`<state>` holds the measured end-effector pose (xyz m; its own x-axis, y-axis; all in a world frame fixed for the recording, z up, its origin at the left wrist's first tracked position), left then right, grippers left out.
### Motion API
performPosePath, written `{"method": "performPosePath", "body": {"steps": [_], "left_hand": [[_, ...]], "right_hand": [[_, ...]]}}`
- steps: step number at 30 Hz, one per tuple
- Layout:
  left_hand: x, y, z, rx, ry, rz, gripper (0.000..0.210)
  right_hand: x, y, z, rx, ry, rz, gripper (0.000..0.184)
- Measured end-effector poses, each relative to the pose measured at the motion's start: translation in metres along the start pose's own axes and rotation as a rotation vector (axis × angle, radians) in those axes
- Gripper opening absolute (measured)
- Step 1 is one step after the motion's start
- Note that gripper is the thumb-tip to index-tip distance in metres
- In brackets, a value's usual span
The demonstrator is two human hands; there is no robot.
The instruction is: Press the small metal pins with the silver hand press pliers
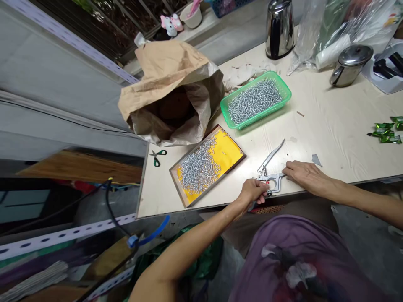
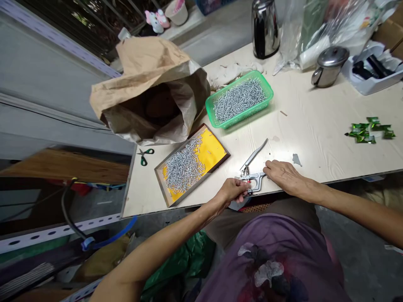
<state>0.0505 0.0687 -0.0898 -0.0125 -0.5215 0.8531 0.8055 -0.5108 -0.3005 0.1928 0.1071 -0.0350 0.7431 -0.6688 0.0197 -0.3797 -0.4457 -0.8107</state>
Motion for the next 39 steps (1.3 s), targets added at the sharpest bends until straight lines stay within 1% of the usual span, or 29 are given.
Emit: {"method": "performPosePath", "body": {"steps": [1,2,3,5,6,7,9,11,16,21,24,25,26,28,29,30,31,32,34,36,37,39], "left_hand": [[0.002,0.001,-0.001,0.014,-0.021,-0.006,0.035],[0.004,0.002,-0.001,0.023,-0.041,-0.007,0.035],[0.006,0.001,-0.001,0.028,-0.057,-0.003,0.035],[0.009,0.000,-0.001,0.025,-0.080,0.013,0.036],[0.010,-0.001,-0.001,0.019,-0.091,0.022,0.036],[0.010,-0.001,-0.002,0.014,-0.101,0.029,0.036],[0.009,-0.002,-0.005,0.016,-0.109,0.038,0.036],[0.006,-0.001,-0.007,0.026,-0.096,0.037,0.036],[-0.002,0.001,-0.012,0.041,-0.064,0.022,0.035],[-0.003,0.002,-0.015,0.039,-0.060,0.028,0.036],[0.001,-0.001,-0.019,-0.042,-0.054,0.051,0.034],[0.002,-0.006,-0.017,-0.104,-0.016,0.100,0.034],[0.005,-0.013,-0.010,-0.186,0.057,0.179,0.031],[0.016,-0.025,0.019,-0.387,0.298,0.391,0.021],[0.024,-0.026,0.038,-0.491,0.440,0.486,0.017],[0.030,-0.022,0.054,-0.591,0.572,0.552,0.020],[0.033,-0.014,0.069,-0.684,0.682,0.579,0.028],[0.033,-0.004,0.080,-0.771,0.767,0.573,0.037],[0.027,0.014,0.096,-0.914,0.863,0.526,0.048],[0.019,0.024,0.104,-1.012,0.894,0.485,0.052],[0.016,0.026,0.106,-1.043,0.894,0.476,0.053],[0.012,0.027,0.110,-1.078,0.882,0.477,0.056]], "right_hand": [[-0.001,-0.002,0.001,-0.010,-0.008,-0.002,0.018],[-0.003,-0.006,0.003,-0.009,-0.015,0.001,0.022],[-0.007,-0.011,0.007,0.003,-0.019,0.008,0.032],[-0.018,-0.020,0.015,0.050,-0.026,0.017,0.062],[-0.025,-0.022,0.019,0.076,-0.034,0.010,0.073],[-0.031,-0.022,0.023,0.099,-0.050,-0.006,0.081],[-0.042,-0.019,0.028,0.137,-0.088,-0.047,0.089],[-0.049,-0.016,0.032,0.161,-0.106,-0.062,0.088],[-0.051,-0.016,0.032,0.117,-0.102,-0.017,0.066],[-0.047,-0.017,0.021,0.222,-0.068,-0.086,0.053],[-0.043,-0.018,0.015,0.223,-0.049,-0.103,0.040],[-0.042,-0.019,0.013,0.215,-0.046,-0.095,0.035],[-0.041,-0.019,0.012,0.211,-0.044,-0.084,0.032],[-0.040,-0.019,0.011,0.216,-0.039,-0.068,0.029],[-0.039,-0.018,0.012,0.224,-0.035,-0.068,0.029],[-0.039,-0.017,0.012,0.231,-0.030,-0.071,0.031],[-0.039,-0.017,0.013,0.234,-0.028,-0.076,0.033],[-0.038,-0.017,0.014,0.230,-0.028,-0.083,0.037],[-0.036,-0.018,0.015,0.209,-0.028,-0.095,0.047],[-0.032,-0.021,0.018,0.198,0.001,-0.091,0.057],[-0.031,-0.023,0.021,0.202,0.024,-0.091,0.059],[-0.027,-0.025,0.024,0.221,0.072,-0.102,0.055]]}}
Point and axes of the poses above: each hand's wrist, its own x-axis away from the middle knuckle, its own y-axis out of the palm, z = x × y, the point moved 10 cm from there along -x, towards the middle knuckle, and after that the axes turned 12 degrees about -x, right-handed, at the moved point
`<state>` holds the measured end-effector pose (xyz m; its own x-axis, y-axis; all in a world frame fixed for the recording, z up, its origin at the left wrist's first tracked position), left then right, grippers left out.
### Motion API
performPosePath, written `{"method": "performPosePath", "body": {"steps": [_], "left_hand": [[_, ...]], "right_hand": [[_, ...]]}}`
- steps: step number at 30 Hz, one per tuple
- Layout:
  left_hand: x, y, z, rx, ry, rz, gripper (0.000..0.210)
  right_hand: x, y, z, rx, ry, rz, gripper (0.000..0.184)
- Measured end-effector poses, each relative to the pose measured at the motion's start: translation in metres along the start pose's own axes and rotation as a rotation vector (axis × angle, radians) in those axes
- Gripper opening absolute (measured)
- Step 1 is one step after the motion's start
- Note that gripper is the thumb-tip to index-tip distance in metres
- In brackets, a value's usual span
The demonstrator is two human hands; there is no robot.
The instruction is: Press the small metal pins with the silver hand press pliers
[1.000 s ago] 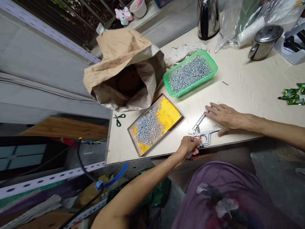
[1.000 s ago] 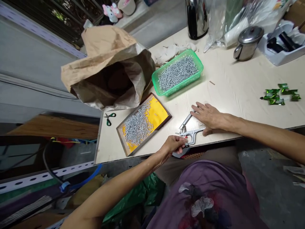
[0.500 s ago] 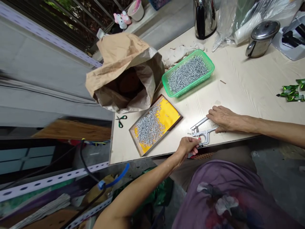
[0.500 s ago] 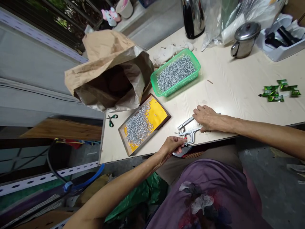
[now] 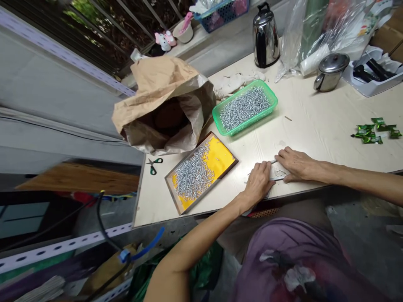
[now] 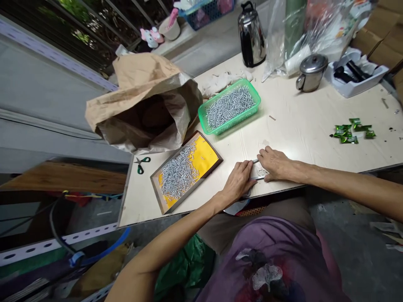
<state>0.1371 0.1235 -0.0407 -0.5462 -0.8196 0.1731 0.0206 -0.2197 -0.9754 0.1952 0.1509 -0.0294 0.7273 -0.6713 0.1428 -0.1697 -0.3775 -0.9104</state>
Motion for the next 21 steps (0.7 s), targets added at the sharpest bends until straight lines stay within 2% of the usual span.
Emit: {"method": "performPosePath", "body": {"steps": [4,7,13,17,21], "left_hand": [[-0.009,-0.002,0.005,-0.028,0.011,-0.032,0.053],[-0.015,-0.002,0.010,-0.068,0.035,-0.078,0.039],[-0.016,-0.001,0.011,-0.043,0.037,-0.079,0.014],[-0.014,0.003,0.010,-0.021,0.007,-0.012,0.013],[-0.009,0.009,0.012,-0.060,0.002,0.078,0.015]], "right_hand": [[0.004,0.000,-0.002,0.010,0.009,-0.040,0.037],[0.007,-0.002,-0.004,-0.038,-0.023,-0.041,0.033],[0.018,0.003,0.002,-0.134,-0.023,0.008,0.008],[0.024,0.011,-0.003,-0.183,-0.058,0.062,0.019],[0.030,0.005,-0.006,-0.162,-0.082,0.152,0.024]]}}
Point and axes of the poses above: each hand's wrist, its own x-axis away from the middle knuckle, its own y-axis out of the palm, z = x × y, the point moved 10 cm from there along -x, towards the middle knuckle, and after that the axes turned 12 degrees about -x, right-handed, at the moved point
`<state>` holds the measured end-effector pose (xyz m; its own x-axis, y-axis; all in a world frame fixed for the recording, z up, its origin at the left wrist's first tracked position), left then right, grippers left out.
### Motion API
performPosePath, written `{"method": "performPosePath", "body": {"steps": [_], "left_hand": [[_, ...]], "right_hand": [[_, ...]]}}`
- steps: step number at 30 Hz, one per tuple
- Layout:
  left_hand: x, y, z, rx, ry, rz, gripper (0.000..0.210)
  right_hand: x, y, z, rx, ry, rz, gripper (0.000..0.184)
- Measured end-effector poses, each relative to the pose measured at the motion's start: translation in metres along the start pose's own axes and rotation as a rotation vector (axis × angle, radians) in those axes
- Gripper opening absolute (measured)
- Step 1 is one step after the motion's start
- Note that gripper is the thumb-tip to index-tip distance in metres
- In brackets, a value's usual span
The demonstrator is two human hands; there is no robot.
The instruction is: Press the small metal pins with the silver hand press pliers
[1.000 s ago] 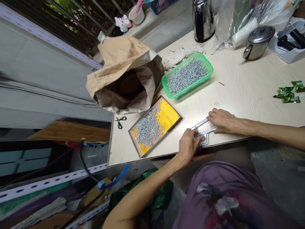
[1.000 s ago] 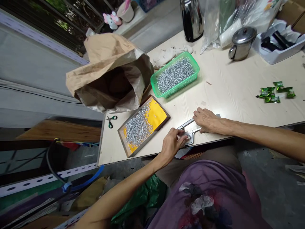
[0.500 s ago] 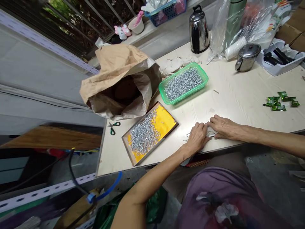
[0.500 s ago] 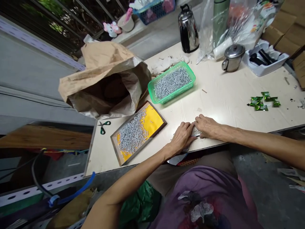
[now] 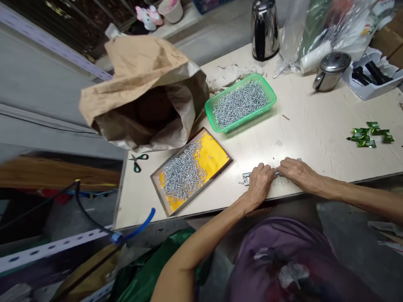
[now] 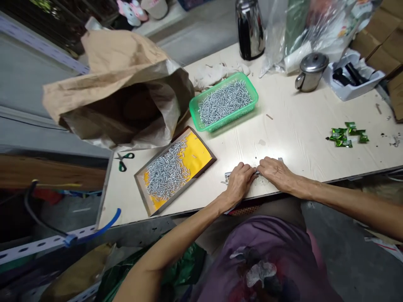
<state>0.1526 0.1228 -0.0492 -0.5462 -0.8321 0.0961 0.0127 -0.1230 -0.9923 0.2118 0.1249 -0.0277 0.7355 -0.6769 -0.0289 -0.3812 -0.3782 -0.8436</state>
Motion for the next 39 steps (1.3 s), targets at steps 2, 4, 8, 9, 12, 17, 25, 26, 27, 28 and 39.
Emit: {"method": "performPosePath", "body": {"steps": [2,4,8,9,12,17,25,26,27,28,39], "left_hand": [[0.006,-0.004,0.001,0.000,-0.006,0.125,0.018],[0.017,-0.011,0.004,0.007,-0.018,0.288,0.024],[0.033,-0.013,0.023,0.052,0.039,0.452,0.029],[0.033,-0.010,0.029,0.066,0.063,0.443,0.029],[0.029,-0.002,0.042,0.085,0.102,0.372,0.030],[0.026,0.001,0.042,0.147,0.061,0.363,0.036],[0.025,0.038,0.038,0.310,0.018,0.241,0.034],[0.024,0.040,0.037,0.311,0.011,0.235,0.034],[0.024,0.041,0.037,0.310,0.007,0.235,0.034],[0.023,0.041,0.037,0.307,0.007,0.235,0.033],[0.022,0.044,0.051,0.214,0.066,0.069,0.028]], "right_hand": [[0.001,-0.007,0.005,0.008,0.008,0.018,0.018],[0.000,-0.013,0.010,0.004,-0.006,0.001,0.030],[-0.013,-0.019,0.026,0.061,0.014,-0.059,0.033],[-0.019,-0.021,0.031,0.107,0.043,-0.059,0.027],[-0.042,-0.025,0.044,0.240,0.116,-0.068,0.020],[-0.074,-0.026,0.021,0.350,0.048,-0.060,0.020],[-0.092,0.049,-0.085,0.169,-0.379,-0.288,0.017],[-0.097,0.055,-0.086,0.167,-0.381,-0.293,0.018],[-0.100,0.059,-0.087,0.163,-0.385,-0.302,0.017],[-0.103,0.064,-0.087,0.158,-0.393,-0.312,0.018],[-0.120,0.084,-0.100,0.177,-0.371,-0.393,0.019]]}}
Point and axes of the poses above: each hand's wrist, its own x-axis away from the middle knuckle, its own y-axis out of the palm, z = x × y, the point moved 10 cm from there along -x, towards the middle knuckle, and after that the axes turned 12 degrees about -x, right-handed, at the moved point
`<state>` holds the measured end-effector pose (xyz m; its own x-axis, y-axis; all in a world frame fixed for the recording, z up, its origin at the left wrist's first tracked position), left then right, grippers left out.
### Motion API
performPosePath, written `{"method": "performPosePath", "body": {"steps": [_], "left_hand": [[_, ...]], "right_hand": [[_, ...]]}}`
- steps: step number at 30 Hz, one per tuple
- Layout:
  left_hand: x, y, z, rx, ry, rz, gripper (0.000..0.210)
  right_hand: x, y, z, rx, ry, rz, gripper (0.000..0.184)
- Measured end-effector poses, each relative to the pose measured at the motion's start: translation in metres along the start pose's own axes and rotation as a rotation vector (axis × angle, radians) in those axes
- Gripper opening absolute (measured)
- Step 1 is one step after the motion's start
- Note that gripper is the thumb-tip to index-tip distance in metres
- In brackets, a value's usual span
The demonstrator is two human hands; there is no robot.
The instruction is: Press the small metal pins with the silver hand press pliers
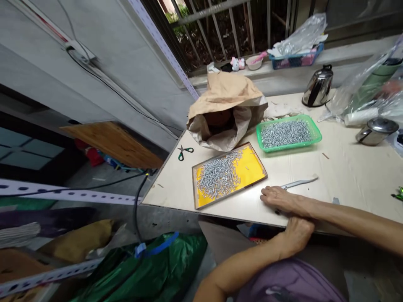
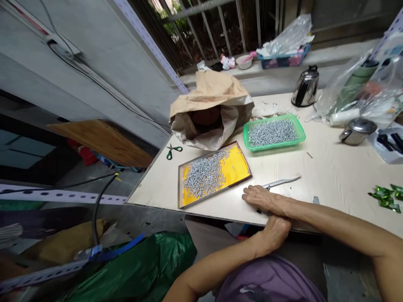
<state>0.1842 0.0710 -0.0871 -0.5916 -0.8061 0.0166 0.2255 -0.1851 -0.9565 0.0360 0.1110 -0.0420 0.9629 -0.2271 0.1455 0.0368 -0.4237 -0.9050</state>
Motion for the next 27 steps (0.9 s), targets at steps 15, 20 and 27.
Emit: {"method": "performPosePath", "body": {"steps": [15,20,27], "left_hand": [[0.060,-0.165,-0.239,-0.284,-0.861,0.218,0.024],[0.053,-0.144,-0.274,-0.157,-0.975,-0.042,0.024],[0.059,-0.148,-0.253,0.081,-0.905,0.120,0.020]], "right_hand": [[0.028,-0.208,0.125,0.069,0.257,0.672,0.036],[0.054,-0.139,0.064,-0.036,0.180,0.499,0.038],[0.129,-0.028,0.031,-0.157,0.331,0.316,0.022]]}}
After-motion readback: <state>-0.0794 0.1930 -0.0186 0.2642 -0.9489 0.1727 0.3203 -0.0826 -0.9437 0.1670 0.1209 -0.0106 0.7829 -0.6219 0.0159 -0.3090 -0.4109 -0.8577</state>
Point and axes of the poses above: each hand's wrist, its own x-axis away from the middle knuckle, its own y-axis out of the palm, z = x × y, the point moved 10 cm from there along -x, towards the middle knuckle, and after that the axes turned 12 degrees about -x, right-handed, at the moved point
